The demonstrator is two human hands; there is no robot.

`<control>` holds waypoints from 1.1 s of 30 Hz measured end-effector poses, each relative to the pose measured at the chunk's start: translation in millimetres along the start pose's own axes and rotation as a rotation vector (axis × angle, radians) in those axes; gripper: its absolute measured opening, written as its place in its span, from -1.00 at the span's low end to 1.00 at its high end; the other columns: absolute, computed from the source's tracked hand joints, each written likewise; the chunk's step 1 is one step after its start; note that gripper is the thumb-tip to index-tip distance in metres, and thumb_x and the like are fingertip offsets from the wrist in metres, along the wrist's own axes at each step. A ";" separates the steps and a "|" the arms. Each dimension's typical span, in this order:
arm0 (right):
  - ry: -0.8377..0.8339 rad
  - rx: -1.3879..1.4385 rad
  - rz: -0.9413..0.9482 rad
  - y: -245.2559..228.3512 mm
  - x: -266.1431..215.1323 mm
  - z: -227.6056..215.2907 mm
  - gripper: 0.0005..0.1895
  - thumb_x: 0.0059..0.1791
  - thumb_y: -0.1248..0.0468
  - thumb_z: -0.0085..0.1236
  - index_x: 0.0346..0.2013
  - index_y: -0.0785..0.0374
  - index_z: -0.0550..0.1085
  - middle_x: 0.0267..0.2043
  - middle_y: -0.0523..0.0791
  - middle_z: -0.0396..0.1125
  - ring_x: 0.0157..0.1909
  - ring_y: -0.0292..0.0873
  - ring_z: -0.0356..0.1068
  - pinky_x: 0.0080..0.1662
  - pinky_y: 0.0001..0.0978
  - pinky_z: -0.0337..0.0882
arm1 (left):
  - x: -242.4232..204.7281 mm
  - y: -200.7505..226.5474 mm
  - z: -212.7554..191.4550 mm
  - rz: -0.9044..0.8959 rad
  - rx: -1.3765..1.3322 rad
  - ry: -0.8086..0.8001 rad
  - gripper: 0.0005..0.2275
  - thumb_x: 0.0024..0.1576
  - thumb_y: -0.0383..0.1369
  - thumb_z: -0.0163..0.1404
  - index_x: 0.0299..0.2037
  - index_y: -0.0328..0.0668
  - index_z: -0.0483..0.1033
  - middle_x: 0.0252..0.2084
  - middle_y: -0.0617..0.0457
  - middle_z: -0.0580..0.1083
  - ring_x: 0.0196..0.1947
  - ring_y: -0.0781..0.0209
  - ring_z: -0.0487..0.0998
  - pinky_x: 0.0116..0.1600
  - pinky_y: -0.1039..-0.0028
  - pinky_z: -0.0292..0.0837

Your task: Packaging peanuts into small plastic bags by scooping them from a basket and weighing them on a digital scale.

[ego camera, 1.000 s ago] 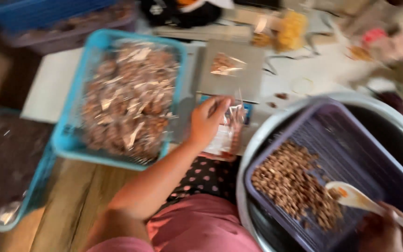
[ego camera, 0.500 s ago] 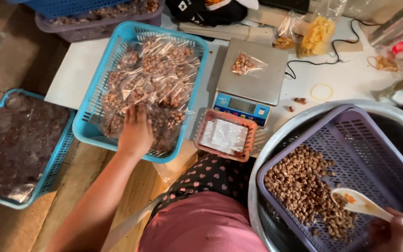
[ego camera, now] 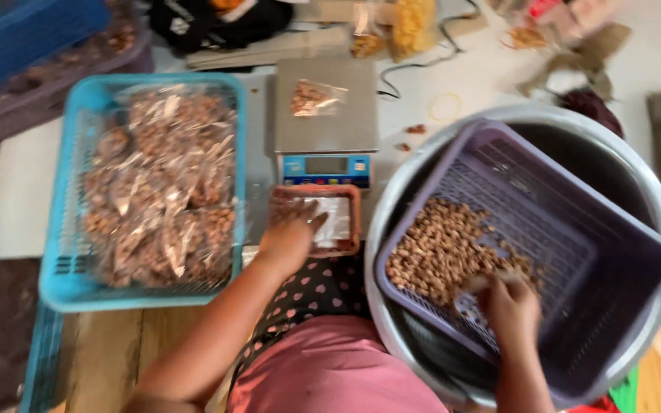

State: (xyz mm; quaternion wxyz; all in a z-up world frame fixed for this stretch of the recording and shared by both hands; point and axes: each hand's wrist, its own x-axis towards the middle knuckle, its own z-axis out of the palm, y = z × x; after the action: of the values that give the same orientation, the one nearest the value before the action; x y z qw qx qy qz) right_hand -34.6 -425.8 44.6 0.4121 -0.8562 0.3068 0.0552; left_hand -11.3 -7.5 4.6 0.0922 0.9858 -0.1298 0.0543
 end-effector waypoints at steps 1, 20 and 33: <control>-0.047 0.044 -0.029 -6.2 2.7 8.6 -0.62 0.13 0.15 0.04 -0.37 0.42 0.56 -0.60 -0.01 0.37 -0.65 -0.13 0.23 -0.57 -0.33 0.17 | 4.0 -4.9 20.9 -0.020 0.113 -0.177 -0.52 0.14 -0.35 -0.13 0.33 0.17 0.34 0.45 0.02 0.25 0.38 -0.08 0.30 0.22 0.01 0.29; -0.083 0.406 -0.456 -103.0 -20.7 -54.1 -0.80 0.16 0.35 0.06 -0.17 0.48 0.55 -0.55 0.04 0.35 -0.59 -0.17 0.30 -0.49 -0.39 0.32 | 58.6 108.6 -93.9 -0.326 -1.589 -0.135 -0.74 0.29 -0.21 -0.03 -0.25 -0.13 0.70 -0.33 -0.13 0.68 -0.27 0.14 0.73 -0.08 0.35 0.64; -0.074 0.063 -1.134 -143.1 -70.6 -95.0 -0.65 -0.07 0.66 -0.01 -0.04 0.43 0.49 -0.14 0.04 0.46 -0.32 -0.22 0.41 -0.31 -0.55 0.37 | 81.2 169.2 -69.6 0.214 -1.058 -0.196 -0.56 0.02 -0.43 0.22 0.12 -0.13 0.41 -0.20 -0.06 0.62 -0.34 0.14 0.68 -0.30 0.42 0.63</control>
State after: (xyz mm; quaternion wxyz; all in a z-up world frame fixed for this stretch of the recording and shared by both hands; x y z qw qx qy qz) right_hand -24.9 -394.6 227.4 0.4132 -0.8717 -0.2139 -0.1540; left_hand 15.9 -174.5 111.6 0.5567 0.7866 -0.2470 -0.1014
